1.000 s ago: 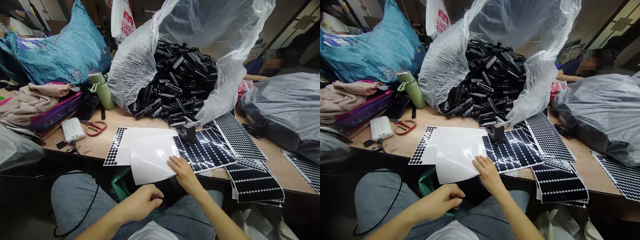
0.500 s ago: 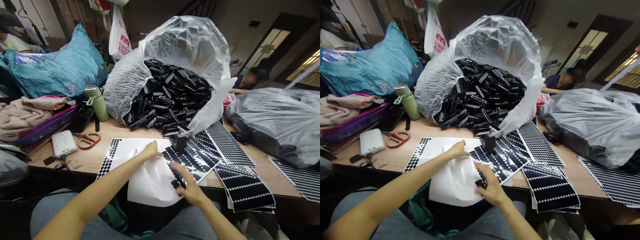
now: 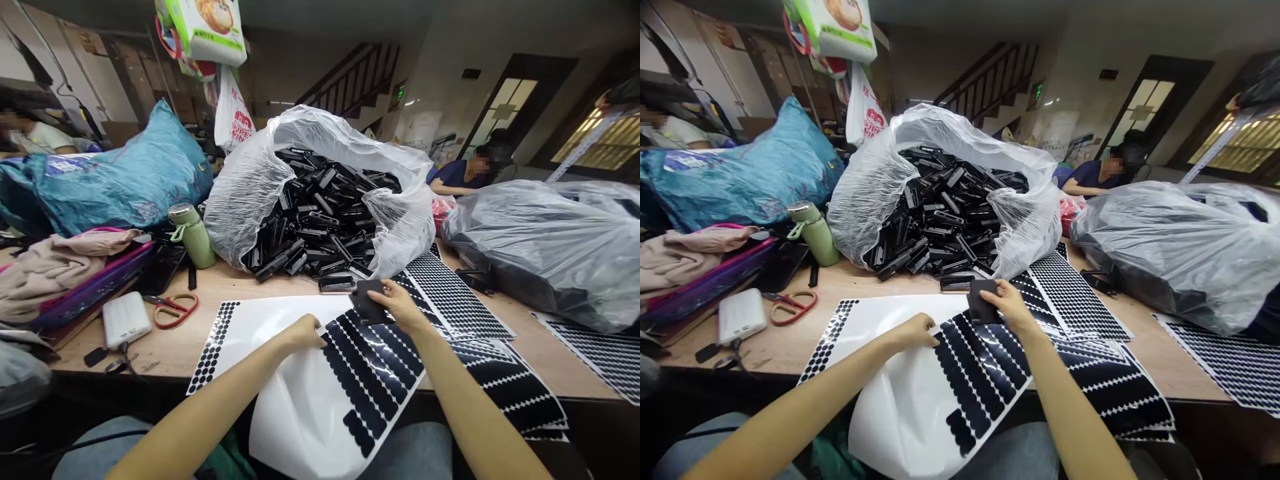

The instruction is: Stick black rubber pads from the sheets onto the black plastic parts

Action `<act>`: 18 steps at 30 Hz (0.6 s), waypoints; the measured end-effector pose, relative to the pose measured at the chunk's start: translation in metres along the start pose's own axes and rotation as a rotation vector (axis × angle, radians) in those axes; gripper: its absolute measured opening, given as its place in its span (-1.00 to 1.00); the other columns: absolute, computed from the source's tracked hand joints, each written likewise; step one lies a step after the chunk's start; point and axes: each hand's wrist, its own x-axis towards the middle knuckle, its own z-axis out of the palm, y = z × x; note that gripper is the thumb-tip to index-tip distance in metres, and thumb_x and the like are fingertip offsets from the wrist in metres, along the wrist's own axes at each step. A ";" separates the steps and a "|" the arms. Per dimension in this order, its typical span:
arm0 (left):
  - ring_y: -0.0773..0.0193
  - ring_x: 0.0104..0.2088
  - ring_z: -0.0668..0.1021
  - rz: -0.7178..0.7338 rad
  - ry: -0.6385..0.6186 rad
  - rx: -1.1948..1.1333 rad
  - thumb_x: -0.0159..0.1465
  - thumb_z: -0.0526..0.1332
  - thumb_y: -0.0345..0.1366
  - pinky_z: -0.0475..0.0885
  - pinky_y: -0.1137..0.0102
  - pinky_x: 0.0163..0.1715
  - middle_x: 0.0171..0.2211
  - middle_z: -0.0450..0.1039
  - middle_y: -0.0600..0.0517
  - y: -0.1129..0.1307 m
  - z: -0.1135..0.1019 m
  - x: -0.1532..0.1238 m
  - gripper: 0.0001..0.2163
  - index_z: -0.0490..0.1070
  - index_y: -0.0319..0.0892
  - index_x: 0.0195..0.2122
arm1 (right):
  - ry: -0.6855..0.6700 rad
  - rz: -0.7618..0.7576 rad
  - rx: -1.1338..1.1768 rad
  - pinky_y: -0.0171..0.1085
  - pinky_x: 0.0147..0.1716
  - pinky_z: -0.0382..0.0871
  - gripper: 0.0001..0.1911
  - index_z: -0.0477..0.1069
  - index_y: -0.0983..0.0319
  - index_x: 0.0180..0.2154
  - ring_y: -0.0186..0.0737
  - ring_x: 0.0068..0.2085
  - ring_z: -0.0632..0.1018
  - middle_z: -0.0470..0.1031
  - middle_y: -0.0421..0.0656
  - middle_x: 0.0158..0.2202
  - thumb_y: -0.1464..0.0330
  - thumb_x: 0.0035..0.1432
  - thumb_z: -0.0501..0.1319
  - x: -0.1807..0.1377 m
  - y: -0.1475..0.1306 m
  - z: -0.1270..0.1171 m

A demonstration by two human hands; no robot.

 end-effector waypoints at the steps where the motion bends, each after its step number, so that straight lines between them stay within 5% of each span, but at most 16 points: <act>1: 0.13 -0.40 0.50 0.020 -0.066 -0.056 -0.10 0.29 -0.29 0.30 0.40 -0.47 -0.49 0.46 0.01 0.001 -0.005 -0.013 -0.86 0.37 -0.20 -0.54 | 0.029 -0.010 0.058 -0.24 -0.41 0.45 -0.60 0.30 0.21 -0.31 -0.25 -0.39 0.53 0.50 -0.20 -0.39 0.30 -0.25 0.37 -0.007 -0.013 -0.011; 4: 0.20 -0.41 0.50 0.176 -0.114 -0.379 0.02 0.23 -0.20 0.33 0.42 -0.46 -0.45 0.48 0.01 0.003 -0.023 -0.054 -0.83 0.39 -0.22 -0.48 | 0.188 -0.124 0.163 -0.28 -0.50 0.44 -0.61 0.32 0.17 -0.32 -0.28 -0.45 0.52 0.50 -0.23 -0.40 0.34 -0.27 0.38 -0.022 -0.047 -0.044; 7: 0.23 -0.38 0.51 0.264 0.253 -0.761 0.07 0.21 -0.16 0.37 0.40 -0.41 -0.36 0.48 0.00 -0.003 -0.024 -0.081 -0.75 0.38 -0.21 -0.30 | 0.353 -0.262 0.224 -0.35 -0.52 0.40 -0.67 0.35 0.17 -0.36 -0.35 -0.48 0.51 0.47 -0.23 -0.43 0.41 -0.26 0.37 -0.029 -0.071 -0.067; 10: 0.25 -0.39 0.52 0.158 0.624 -1.016 0.04 0.27 -0.21 0.41 0.40 -0.42 -0.29 0.47 -0.02 -0.017 0.012 -0.087 -0.69 0.31 -0.19 -0.21 | 0.433 -0.416 0.280 -0.42 -0.44 0.39 -0.69 0.36 0.17 -0.39 -0.42 -0.44 0.50 0.46 -0.24 -0.41 0.47 -0.26 0.37 -0.033 -0.084 -0.069; 14: 0.21 -0.38 0.56 -0.241 0.389 -1.262 0.12 0.20 -0.41 0.46 0.37 -0.36 -0.37 0.47 -0.12 -0.024 0.087 -0.077 -0.89 0.30 -0.28 -0.33 | 0.345 -0.463 0.285 -0.43 -0.38 0.40 -0.63 0.34 0.18 -0.35 -0.42 -0.39 0.50 0.46 -0.28 -0.38 0.44 -0.28 0.38 -0.038 -0.082 -0.043; 18: 0.25 -0.34 0.56 -0.330 0.260 -1.440 0.20 0.06 -0.50 0.45 0.39 -0.22 -0.35 0.46 -0.18 -0.005 0.136 -0.065 -0.92 0.32 -0.33 -0.36 | 0.152 -0.250 0.235 -0.44 -0.44 0.40 -0.61 0.31 0.19 -0.34 -0.43 -0.46 0.48 0.46 -0.30 -0.48 0.42 -0.28 0.39 -0.043 -0.052 0.002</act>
